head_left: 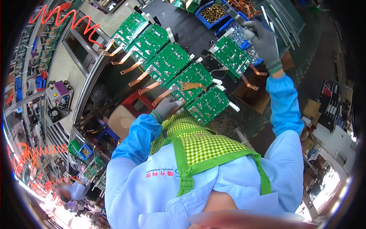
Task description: The recorder is assembling circuit boards by placing and fastening copper busbars onto green PCBs using screws and a pneumatic screwdriver.
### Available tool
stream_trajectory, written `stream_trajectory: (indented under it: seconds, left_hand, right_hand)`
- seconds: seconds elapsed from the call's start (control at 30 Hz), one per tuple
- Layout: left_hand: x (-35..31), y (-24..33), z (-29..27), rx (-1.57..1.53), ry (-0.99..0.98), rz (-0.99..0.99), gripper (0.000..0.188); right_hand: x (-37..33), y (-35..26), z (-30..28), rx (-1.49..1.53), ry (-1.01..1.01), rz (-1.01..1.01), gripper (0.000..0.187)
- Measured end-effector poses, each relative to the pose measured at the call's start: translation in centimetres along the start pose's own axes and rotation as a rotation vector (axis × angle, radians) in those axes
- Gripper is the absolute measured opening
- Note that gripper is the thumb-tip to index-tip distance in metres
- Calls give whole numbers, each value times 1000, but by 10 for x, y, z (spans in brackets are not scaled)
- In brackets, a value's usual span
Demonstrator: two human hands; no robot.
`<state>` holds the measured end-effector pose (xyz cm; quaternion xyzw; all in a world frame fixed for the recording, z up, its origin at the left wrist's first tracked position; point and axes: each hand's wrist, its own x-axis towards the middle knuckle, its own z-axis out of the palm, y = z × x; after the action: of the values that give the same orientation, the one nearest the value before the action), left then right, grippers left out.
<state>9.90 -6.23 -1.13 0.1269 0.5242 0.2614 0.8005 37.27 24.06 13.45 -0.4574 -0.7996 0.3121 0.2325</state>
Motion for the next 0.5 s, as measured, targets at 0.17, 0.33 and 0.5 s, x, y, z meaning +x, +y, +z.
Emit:
stream_trajectory:
  seconds: [0.17, 0.33, 0.5]
  left_hand:
    - [2, 4, -5, 6, -57, 33, 26]
    - [2, -3, 4, -140, -54, 53, 23]
    - [4, -13, -1, -177, -68, 103, 24]
  right_hand:
    - [-111, -106, 74, 163, -184, -128, 23]
    - [-180, -95, 174, 144, -177, 56, 22]
    - [-197, -86, 216, 0, -91, -66, 22]
